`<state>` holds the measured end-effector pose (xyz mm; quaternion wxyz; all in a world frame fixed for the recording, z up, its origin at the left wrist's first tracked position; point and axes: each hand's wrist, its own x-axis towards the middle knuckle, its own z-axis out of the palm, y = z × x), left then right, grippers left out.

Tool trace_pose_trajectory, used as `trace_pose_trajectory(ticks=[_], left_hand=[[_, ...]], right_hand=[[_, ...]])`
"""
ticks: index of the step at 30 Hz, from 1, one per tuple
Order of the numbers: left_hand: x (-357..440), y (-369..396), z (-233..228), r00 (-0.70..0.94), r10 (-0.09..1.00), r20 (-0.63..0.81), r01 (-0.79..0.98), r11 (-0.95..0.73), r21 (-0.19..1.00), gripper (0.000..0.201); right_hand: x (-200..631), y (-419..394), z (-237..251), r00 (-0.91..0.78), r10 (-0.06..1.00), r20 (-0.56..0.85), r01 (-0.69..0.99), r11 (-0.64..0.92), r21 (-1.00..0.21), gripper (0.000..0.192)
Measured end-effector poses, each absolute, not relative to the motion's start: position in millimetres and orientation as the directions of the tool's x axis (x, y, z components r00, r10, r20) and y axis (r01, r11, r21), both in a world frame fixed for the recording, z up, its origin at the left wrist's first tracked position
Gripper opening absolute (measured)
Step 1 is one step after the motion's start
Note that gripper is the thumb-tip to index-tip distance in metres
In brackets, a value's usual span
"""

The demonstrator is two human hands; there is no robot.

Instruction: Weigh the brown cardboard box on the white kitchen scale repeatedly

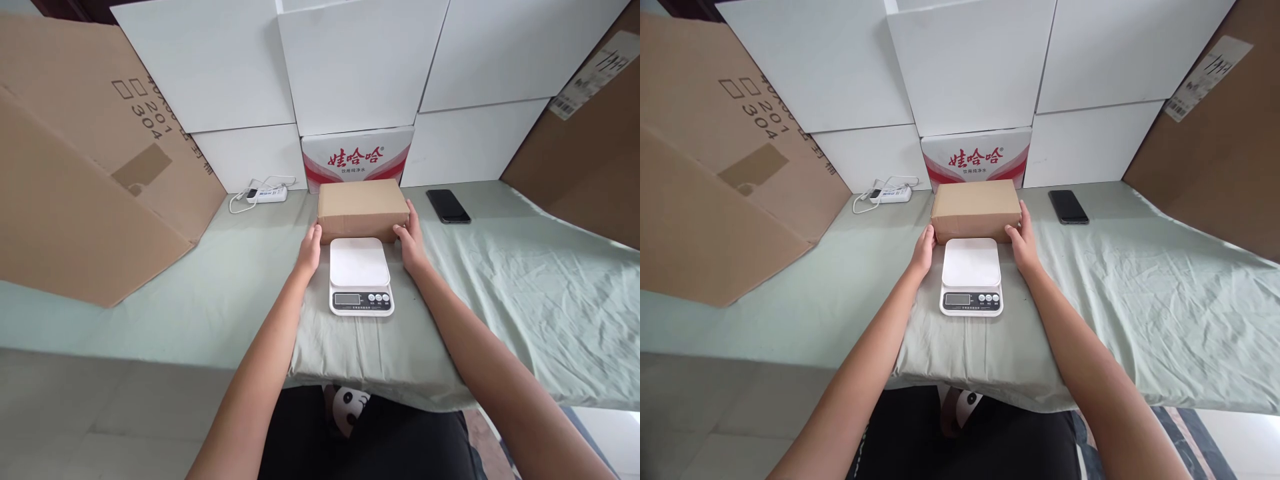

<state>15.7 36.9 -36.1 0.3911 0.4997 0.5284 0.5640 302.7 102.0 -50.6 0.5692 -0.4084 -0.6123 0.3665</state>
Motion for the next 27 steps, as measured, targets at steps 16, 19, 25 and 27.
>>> trace_pose_trajectory(ticks=[16,19,25,27], left_hand=[[29,-49,17,-0.046,0.871,0.490,0.214,-0.470,0.856,0.093],[33,-77,13,-0.073,0.885,0.461,0.196,-0.440,0.876,0.090],[41,-103,-1,-0.136,0.907,0.399,0.152,-0.378,0.913,0.095],[41,-104,-3,-0.139,0.914,0.381,0.143,-0.362,0.921,0.095]], right_hand=[[317,5,-3,-0.055,0.785,0.616,0.135,0.618,-0.775,0.113],[319,-20,-14,-0.033,0.800,0.599,0.168,0.595,-0.786,0.111],[315,-38,-27,0.051,0.810,0.584,0.228,0.560,-0.797,0.099],[314,-39,-27,0.051,0.816,0.575,0.254,0.547,-0.798,0.099]])
